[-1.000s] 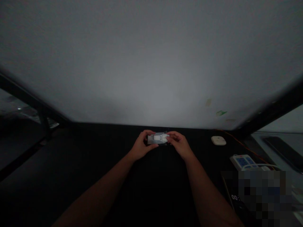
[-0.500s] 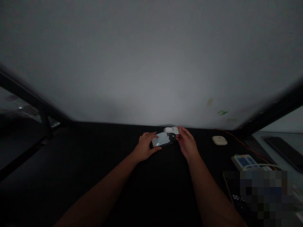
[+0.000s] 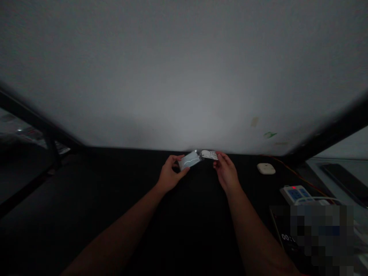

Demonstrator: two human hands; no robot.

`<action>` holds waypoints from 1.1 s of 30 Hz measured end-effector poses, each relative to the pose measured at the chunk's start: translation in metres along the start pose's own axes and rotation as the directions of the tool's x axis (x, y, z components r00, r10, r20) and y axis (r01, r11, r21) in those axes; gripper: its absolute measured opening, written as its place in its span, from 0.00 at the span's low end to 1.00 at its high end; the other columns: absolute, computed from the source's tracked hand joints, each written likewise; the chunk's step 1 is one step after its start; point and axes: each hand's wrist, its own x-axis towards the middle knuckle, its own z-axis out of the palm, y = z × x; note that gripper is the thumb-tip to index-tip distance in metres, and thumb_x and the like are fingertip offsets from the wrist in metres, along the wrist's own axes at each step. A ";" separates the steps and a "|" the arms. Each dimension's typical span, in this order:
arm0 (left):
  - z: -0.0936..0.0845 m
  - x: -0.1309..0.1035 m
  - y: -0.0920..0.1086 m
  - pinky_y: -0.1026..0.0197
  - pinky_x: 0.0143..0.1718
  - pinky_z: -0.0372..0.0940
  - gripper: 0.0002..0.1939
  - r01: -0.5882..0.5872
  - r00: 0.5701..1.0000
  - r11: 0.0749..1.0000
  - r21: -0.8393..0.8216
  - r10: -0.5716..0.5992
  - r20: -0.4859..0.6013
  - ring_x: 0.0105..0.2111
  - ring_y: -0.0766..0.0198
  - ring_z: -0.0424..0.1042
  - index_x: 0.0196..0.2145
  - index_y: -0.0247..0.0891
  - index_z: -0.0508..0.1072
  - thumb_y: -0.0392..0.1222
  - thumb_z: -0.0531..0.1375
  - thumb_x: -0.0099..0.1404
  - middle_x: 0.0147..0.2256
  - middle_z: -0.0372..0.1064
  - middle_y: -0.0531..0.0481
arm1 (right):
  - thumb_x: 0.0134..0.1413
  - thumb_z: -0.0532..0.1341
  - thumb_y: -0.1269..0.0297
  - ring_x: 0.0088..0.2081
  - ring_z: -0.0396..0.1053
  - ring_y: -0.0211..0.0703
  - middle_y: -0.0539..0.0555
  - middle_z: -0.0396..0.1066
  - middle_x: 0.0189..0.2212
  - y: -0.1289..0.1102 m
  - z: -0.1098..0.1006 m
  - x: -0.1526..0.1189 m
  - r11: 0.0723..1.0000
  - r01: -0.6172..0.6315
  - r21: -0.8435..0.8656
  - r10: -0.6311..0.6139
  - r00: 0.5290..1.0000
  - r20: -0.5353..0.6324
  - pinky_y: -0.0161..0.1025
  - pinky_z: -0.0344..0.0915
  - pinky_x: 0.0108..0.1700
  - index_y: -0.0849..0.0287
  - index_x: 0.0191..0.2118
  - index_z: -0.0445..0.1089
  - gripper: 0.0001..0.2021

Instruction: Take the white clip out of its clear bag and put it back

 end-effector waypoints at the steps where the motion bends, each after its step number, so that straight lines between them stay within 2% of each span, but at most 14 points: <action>1: 0.000 0.000 0.001 0.53 0.42 0.68 0.19 0.013 1.000 1.000 -0.015 -0.013 -0.010 0.48 0.53 0.73 0.39 0.41 0.64 0.39 0.69 0.55 0.51 0.73 0.40 | 0.35 0.77 0.57 0.26 0.65 0.33 0.47 0.75 0.30 0.000 0.000 0.000 1.000 0.000 0.008 0.000 1.000 -0.012 0.32 0.63 0.26 0.53 0.32 0.76 0.15; 5: -0.001 0.002 0.001 0.53 0.42 0.68 0.17 0.052 0.998 0.997 -0.053 -0.054 -0.042 0.48 0.53 0.74 0.37 0.41 0.63 0.39 0.68 0.56 0.50 0.74 0.41 | 0.37 0.76 0.57 0.25 0.64 0.32 0.45 0.72 0.27 -0.001 -0.005 0.003 0.999 0.001 0.051 0.002 0.998 -0.061 0.32 0.63 0.26 0.53 0.31 0.76 0.14; 8: -0.001 0.002 0.001 0.52 0.44 0.69 0.17 0.051 0.998 0.996 -0.076 -0.053 -0.021 0.49 0.53 0.74 0.37 0.41 0.63 0.38 0.68 0.56 0.50 0.74 0.41 | 0.38 0.75 0.57 0.25 0.64 0.33 0.46 0.73 0.29 -0.001 -0.005 0.003 0.999 0.003 0.039 -0.001 0.998 -0.061 0.33 0.62 0.26 0.53 0.32 0.76 0.13; 12: -0.001 0.000 0.002 0.50 0.47 0.69 0.18 0.003 0.996 0.998 -0.066 0.003 0.088 0.49 0.53 0.74 0.38 0.41 0.63 0.37 0.69 0.55 0.50 0.74 0.40 | 0.37 0.75 0.55 0.25 0.63 0.34 0.48 0.75 0.30 -0.001 0.000 -0.002 0.998 0.006 -0.067 -0.005 1.000 0.022 0.34 0.60 0.26 0.54 0.32 0.78 0.14; 15: -0.001 -0.002 0.003 0.49 0.49 0.69 0.19 -0.029 0.986 0.999 -0.037 0.035 0.163 0.49 0.53 0.74 0.38 0.41 0.64 0.37 0.69 0.54 0.50 0.74 0.40 | 0.42 0.72 0.52 0.25 0.62 0.36 0.49 0.74 0.28 0.001 0.004 -0.007 0.963 0.037 -0.266 -0.001 0.991 0.135 0.36 0.58 0.27 0.54 0.34 0.79 0.14; 18: -0.002 -0.002 0.003 0.48 0.51 0.68 0.19 -0.043 0.980 0.999 -0.006 0.043 0.192 0.50 0.53 0.74 0.40 0.40 0.66 0.37 0.69 0.54 0.50 0.74 0.40 | 0.45 0.70 0.50 0.24 0.62 0.38 0.49 0.73 0.24 0.003 0.005 -0.009 0.904 0.090 -0.418 0.007 0.975 0.224 0.37 0.57 0.27 0.55 0.36 0.80 0.15; 25: -0.002 -0.004 -0.001 0.49 0.53 0.68 0.16 -0.064 0.967 0.998 -0.025 0.069 0.246 0.53 0.53 0.72 0.44 0.38 0.70 0.39 0.67 0.58 0.54 0.72 0.38 | 0.39 0.73 0.51 0.25 0.62 0.37 0.48 0.75 0.26 0.002 0.005 -0.011 0.903 0.114 -0.415 -0.016 0.973 0.231 0.36 0.57 0.27 0.53 0.31 0.79 0.14; 33: 0.000 -0.002 -0.002 0.53 0.51 0.70 0.14 -0.018 0.981 1.000 0.006 0.016 0.192 0.48 0.56 0.76 0.48 0.39 0.71 0.43 0.62 0.66 0.48 0.75 0.44 | 0.45 0.70 0.55 0.30 0.68 0.43 0.49 0.76 0.26 -0.006 0.008 -0.017 0.828 0.147 -0.541 0.045 0.945 0.324 0.40 0.65 0.35 0.50 0.40 0.81 0.14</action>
